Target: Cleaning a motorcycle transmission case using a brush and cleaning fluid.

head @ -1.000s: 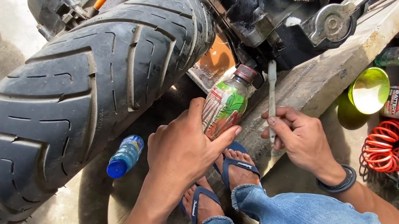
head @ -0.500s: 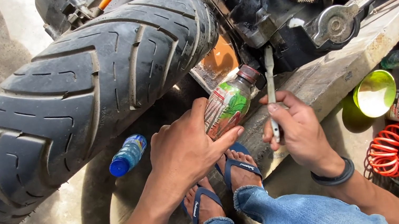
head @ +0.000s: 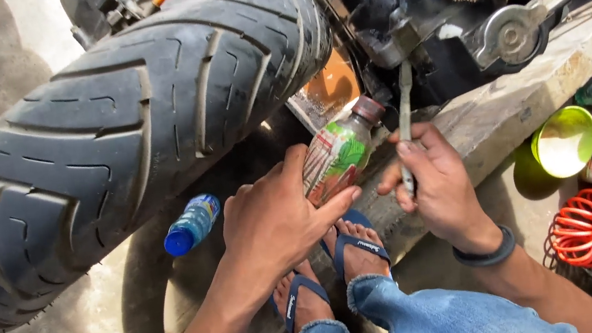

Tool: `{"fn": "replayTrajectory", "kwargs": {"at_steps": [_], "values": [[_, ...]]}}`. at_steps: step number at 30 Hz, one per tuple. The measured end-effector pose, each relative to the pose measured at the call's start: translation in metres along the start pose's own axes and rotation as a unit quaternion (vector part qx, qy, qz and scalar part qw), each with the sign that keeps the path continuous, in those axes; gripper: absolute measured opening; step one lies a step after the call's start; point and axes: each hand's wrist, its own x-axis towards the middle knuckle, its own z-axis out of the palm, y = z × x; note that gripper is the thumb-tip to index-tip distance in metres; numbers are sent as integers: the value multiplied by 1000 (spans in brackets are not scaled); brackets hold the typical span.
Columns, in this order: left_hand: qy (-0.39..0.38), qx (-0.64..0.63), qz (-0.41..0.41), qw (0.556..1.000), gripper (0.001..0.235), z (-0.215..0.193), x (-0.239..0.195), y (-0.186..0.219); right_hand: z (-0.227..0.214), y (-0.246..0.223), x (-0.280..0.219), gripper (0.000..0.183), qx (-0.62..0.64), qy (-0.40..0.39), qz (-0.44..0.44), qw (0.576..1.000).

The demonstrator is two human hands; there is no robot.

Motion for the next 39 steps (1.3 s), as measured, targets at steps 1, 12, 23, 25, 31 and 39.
{"fn": "replayTrajectory", "kwargs": {"at_steps": [1, 12, 23, 25, 31, 39], "values": [[-9, -4, 4, 1000, 75, -1, 0, 1, 3, -2, -2, 15, -22, -12, 5, 1000], [37, -7, 29, 999, 76, 3, -2, -11, -21, -37, -28, 27, -459, 20, -181, 870], [32, -40, 28, 998, 73, -11, -23, -27, -27, -105, -66, 15, -604, 86, -400, 685], [29, -36, 22, 999, 75, -14, -25, -28, -20, -109, -66, 12, -565, 88, -392, 721], [22, -29, -8, 999, 84, -20, -28, -29, 2, -107, -61, 8, -363, 25, -381, 850], [30, -12, -8, 999, 88, -17, -26, -30, 7, -106, -44, 21, -416, 25, -503, 757]]}}
